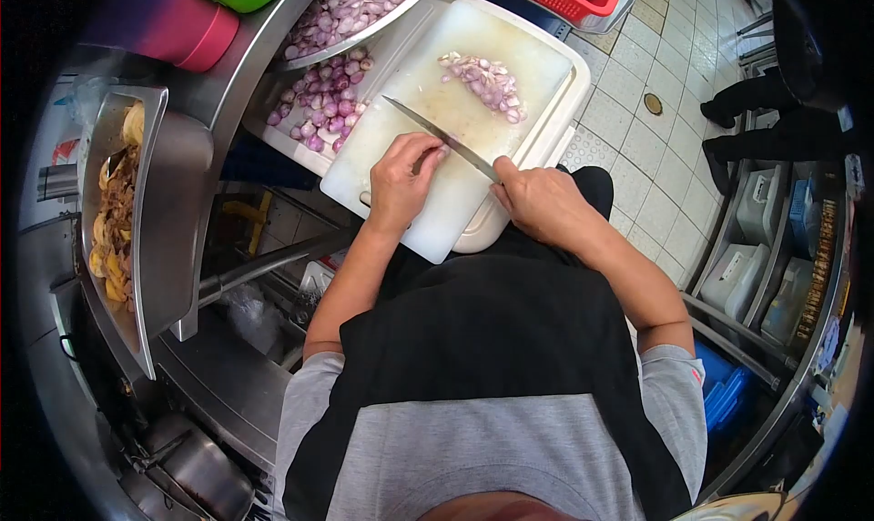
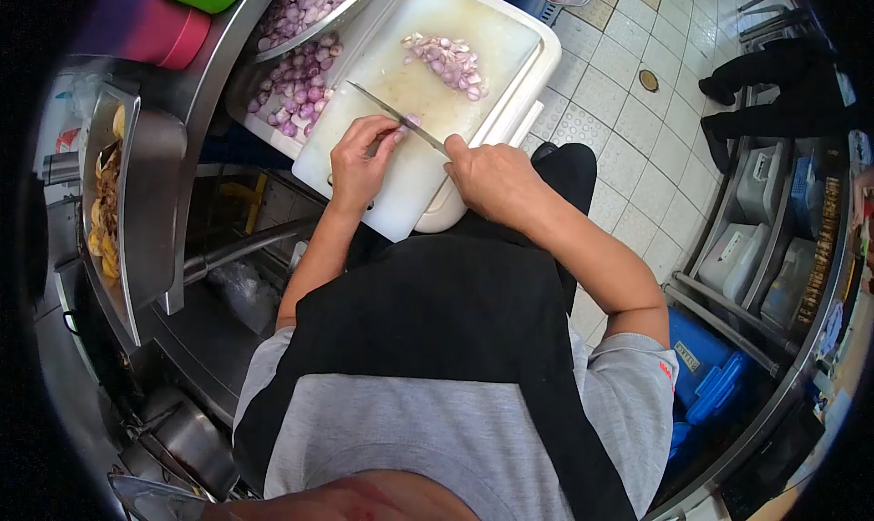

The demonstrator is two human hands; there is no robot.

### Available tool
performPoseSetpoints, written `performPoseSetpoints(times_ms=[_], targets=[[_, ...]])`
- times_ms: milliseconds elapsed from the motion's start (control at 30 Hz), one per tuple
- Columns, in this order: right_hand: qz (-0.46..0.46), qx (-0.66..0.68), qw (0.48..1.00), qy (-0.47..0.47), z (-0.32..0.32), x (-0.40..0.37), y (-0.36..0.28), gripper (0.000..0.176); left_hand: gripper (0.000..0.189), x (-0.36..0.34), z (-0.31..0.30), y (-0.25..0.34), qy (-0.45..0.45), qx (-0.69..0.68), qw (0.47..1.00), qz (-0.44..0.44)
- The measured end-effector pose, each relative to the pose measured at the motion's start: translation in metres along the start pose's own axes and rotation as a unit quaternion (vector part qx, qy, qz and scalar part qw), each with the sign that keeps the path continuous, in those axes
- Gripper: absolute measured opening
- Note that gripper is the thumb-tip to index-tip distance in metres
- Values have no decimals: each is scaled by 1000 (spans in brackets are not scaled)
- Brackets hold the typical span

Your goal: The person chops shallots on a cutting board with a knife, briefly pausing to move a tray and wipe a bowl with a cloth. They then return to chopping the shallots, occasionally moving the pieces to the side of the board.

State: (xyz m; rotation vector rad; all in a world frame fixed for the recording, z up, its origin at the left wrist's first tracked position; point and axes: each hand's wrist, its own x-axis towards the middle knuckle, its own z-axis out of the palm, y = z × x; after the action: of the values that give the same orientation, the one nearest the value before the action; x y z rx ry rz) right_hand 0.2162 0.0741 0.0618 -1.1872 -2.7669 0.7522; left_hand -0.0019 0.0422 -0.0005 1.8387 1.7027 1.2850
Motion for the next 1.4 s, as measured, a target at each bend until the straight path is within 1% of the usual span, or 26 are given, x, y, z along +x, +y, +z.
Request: performPoseSetpoints(times_ms=[100,133,167,233,333,400,500,533,600,700,900,1000,1133,1200,1233,1267,1300,1367,1400], targets=[[7,4,1000,-3,-15,-12,-10,25,14,-2,2,0,7,-7,1000,0],[7,3,1000,-3,-6,-9,-7,25,14,-1,1,1,7,-10,1000,-4],[2,9,1000,17,11,-5,-2,25,14,-1,1,2,8,-12,1000,-7],[-5,15,999,37,18,3,1,25,14,0,1,3,6,-11,1000,-9],[-4,17,999,27,8,5,-3,25,15,0,0,3,4,-10,1000,-8],[4,4,1000,-6,-9,-4,-7,24,15,0,1,2,5,-11,1000,-7],[6,14,1000,-4,-9,-8,-9,24,15,0,0,3,12,-5,1000,5],[5,13,1000,-5,0,-5,-6,24,15,0,0,2,9,-5,1000,1],[7,36,999,26,21,4,-2,24,15,-1,0,2,6,-3,1000,-3],[13,40,999,5,15,9,1,25,15,-3,1,0,8,-12,1000,-10],[8,15,1000,-14,-17,-11,-13,25,15,-2,1,-1,11,-15,1000,-11],[14,23,999,-19,-11,-10,-11,25,14,-1,1,0,8,-11,1000,-7],[23,30,999,-13,15,5,-8,26,13,-2,1,2,12,-13,1000,-9],[27,79,996,-16,25,17,1,28,13,0,1,4,9,-11,1000,-13],[28,81,996,-14,28,20,7,28,13,1,1,4,1,11,1000,8],[14,125,992,-5,29,23,16,27,14,2,0,5,-6,32,999,30],[1,169,986,3,25,25,19,26,14,3,-2,5,-7,33,999,33],[16,150,988,-11,18,22,23,27,16,4,-6,6,-47,110,989,87],[20,117,993,-13,14,18,21,27,16,4,-7,7,-48,111,989,87]])
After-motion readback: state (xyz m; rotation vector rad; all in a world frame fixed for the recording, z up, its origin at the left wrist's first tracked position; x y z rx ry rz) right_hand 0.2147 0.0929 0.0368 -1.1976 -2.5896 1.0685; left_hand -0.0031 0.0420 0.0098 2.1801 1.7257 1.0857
